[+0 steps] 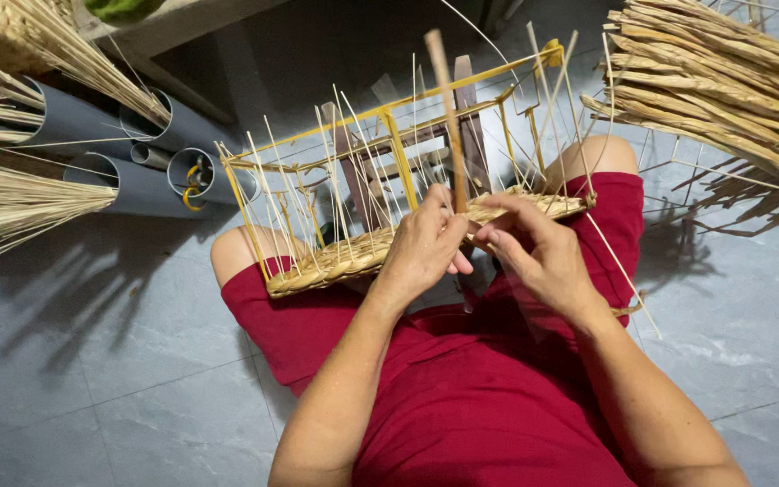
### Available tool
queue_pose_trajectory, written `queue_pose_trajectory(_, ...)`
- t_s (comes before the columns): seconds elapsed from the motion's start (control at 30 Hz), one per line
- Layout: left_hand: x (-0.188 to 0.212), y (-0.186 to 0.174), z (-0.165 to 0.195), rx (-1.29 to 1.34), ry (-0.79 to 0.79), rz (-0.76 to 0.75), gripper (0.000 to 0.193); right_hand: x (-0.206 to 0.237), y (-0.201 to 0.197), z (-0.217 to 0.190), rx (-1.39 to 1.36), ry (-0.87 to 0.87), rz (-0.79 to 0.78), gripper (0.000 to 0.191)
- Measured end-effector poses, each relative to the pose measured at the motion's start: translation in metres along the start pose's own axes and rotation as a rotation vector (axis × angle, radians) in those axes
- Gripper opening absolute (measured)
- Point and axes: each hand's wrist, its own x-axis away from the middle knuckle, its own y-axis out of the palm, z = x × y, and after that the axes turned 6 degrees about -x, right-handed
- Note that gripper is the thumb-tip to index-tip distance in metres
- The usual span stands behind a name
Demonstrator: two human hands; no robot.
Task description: The person sits on the floor with a bamboo basket frame on their lap and weaves dried palm strips around the frame's spokes, folding and tucking the strips to build up the woven side wall. They briefly use tape and cut a strip with scissors, then continue weaving strips around the frame.
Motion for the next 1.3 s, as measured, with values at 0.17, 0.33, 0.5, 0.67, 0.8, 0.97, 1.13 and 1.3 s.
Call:
queue_pose_trajectory(0.17, -0.008, 0.01, 0.009, -0.254, -0.005, 0.007, 0.013, -0.008, 0.001, 0.004, 0.195, -0.136, 0.216, 0.049)
queue_pose_trajectory(0.33, -0.007, 0.021, 0.014, -0.553, 0.251, 0.217, 0.01, -0.007, 0.0, 0.016, 0.115, -0.067, 0.329, 0.03)
queue_pose_trajectory(0.5, 0.0, 0.005, 0.012, -0.145, 0.146, -0.005, 0.022, -0.007, -0.003, 0.024, 0.162, 0.015, 0.353, 0.021)
queue_pose_trajectory(0.67, 0.007, 0.016, 0.01, -0.34, 0.298, 0.23, 0.018, -0.006, -0.002, 0.021, 0.158, -0.327, 0.305, 0.019)
queue_pose_trajectory(0.8, 0.005, 0.016, 0.006, -0.183, 0.122, 0.143, 0.016, 0.009, -0.01, 0.019, 0.136, -0.491, 0.265, 0.018)
queue_pose_trajectory(0.97, 0.003, 0.018, 0.005, -0.152, -0.039, 0.117, 0.017, 0.026, -0.014, 0.036, 0.306, -0.304, 0.362, 0.015)
queue_pose_trajectory(1.13, 0.005, 0.025, 0.003, -0.12, 0.108, 0.266, 0.02, 0.027, -0.013, 0.059, -0.068, 0.16, 0.4, 0.015)
queue_pose_trajectory(1.3, 0.044, 0.032, -0.019, -0.272, 0.557, 0.538, 0.039, 0.034, -0.042, 0.046, -0.059, 0.174, 0.252, 0.02)
